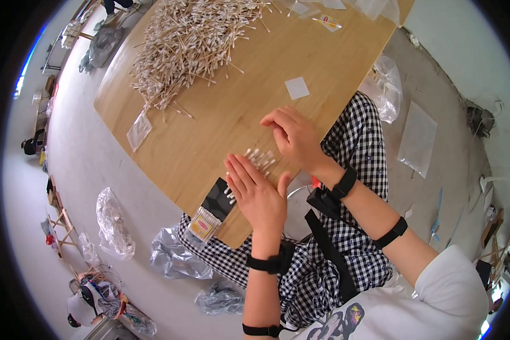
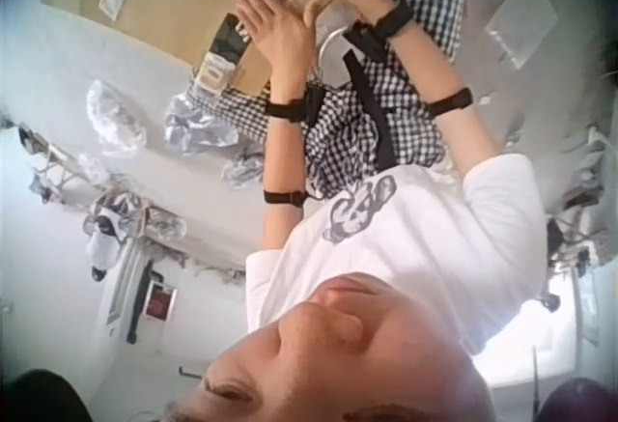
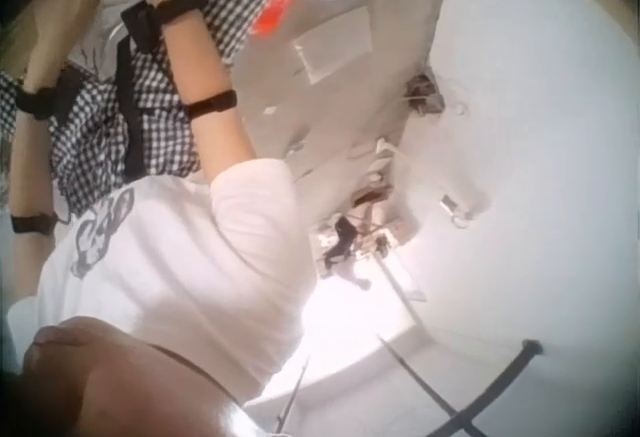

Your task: Sorting cotton swabs and packing them into small plastic bags.

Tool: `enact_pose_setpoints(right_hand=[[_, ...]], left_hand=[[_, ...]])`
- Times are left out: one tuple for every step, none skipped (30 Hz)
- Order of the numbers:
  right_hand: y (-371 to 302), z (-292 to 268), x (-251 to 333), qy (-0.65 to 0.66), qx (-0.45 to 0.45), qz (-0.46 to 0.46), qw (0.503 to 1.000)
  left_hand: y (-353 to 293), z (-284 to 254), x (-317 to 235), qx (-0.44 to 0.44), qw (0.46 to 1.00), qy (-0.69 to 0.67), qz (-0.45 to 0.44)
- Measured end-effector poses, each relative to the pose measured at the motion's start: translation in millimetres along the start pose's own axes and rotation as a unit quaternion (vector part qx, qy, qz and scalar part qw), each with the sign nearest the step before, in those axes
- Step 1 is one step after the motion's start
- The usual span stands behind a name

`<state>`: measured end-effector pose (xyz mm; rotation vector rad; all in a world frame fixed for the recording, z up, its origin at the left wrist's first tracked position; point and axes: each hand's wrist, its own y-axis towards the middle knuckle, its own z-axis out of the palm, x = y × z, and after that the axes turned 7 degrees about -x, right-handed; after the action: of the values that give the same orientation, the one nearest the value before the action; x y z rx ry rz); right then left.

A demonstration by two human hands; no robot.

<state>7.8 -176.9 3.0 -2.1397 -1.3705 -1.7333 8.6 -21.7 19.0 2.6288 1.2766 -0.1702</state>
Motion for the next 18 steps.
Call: enact_pose_setpoints(right_hand=[[0.1,0.8,1.0,0.000,0.004,-0.006,1.000],[0.2,1.3,2.8,0.002,0.004,-0.005,1.000],[-0.5,1.9,2.3,0.005,0.005,-0.004,1.000],[-0.3,1.7,2.6,0.008,0.006,-0.005,1.000],[-0.2,1.3,3.5,0.010,0.005,-0.006,1.000],[0.0,1.0,3.7,0.011,0.006,-0.001,1.000],[0.3,0.8,4.2,0.012,0.008,0.003,1.000],[0.5,0.3,4.9,0.015,0.006,0.001,1.000],[0.0,-0.6,4.7,0.008,0.010,0.005,1.000],[-0.3,-0.5,4.7,0.001,0.014,0.009,1.000],[-0.7,0.8,4.6,0.003,0.013,0.009,1.000],[-1.0,-0.6,4.2,0.001,0.014,0.009,1.000],[-1.3,-1.5,3.4,-0.001,0.015,0.010,1.000],[-1.4,-1.5,2.1,-0.004,0.015,0.012,1.000],[-1.1,-0.7,2.1,-0.005,0.013,0.009,1.000],[-0.9,-0.4,1.6,-0.007,0.011,0.006,1.000],[-0.8,-0.9,0.6,-0.009,0.014,0.007,1.000],[-0.3,-0.3,2.1,-0.006,0.013,0.009,1.000]], left_hand=[[7.1,1.5,4.6,0.001,1.000,0.003,-0.001],[17.0,3.6,11.8,-0.013,1.000,0.012,-0.004],[25.5,7.6,17.7,-0.026,0.999,0.019,-0.008],[33.1,8.1,21.1,-0.027,0.999,0.020,-0.008],[39.8,7.9,24.1,-0.032,0.999,0.024,-0.008],[44.6,7.1,25.5,-0.037,0.999,0.028,-0.007],[46.3,7.8,26.0,-0.040,0.999,0.031,-0.007],[47.1,9.3,26.9,-0.041,0.999,0.029,-0.010],[48.4,9.6,26.2,-0.041,0.999,0.026,-0.012],[47.7,8.8,26.4,-0.042,0.999,0.028,-0.011],[45.2,7.2,27.0,-0.027,0.999,0.033,-0.015],[42.5,5.3,24.9,-0.009,0.999,0.036,-0.017],[38.2,3.2,23.2,-0.008,0.999,0.034,-0.015],[32.5,0.9,21.8,-0.015,0.999,0.035,-0.013],[27.3,-1.8,20.5,-0.022,0.999,0.036,-0.013],[23.8,-3.3,19.2,-0.021,0.999,0.034,-0.014],[20.9,-4.2,17.9,-0.020,0.999,0.032,-0.017],[18.0,-5.5,17.9,-0.020,0.999,0.032,-0.023]])
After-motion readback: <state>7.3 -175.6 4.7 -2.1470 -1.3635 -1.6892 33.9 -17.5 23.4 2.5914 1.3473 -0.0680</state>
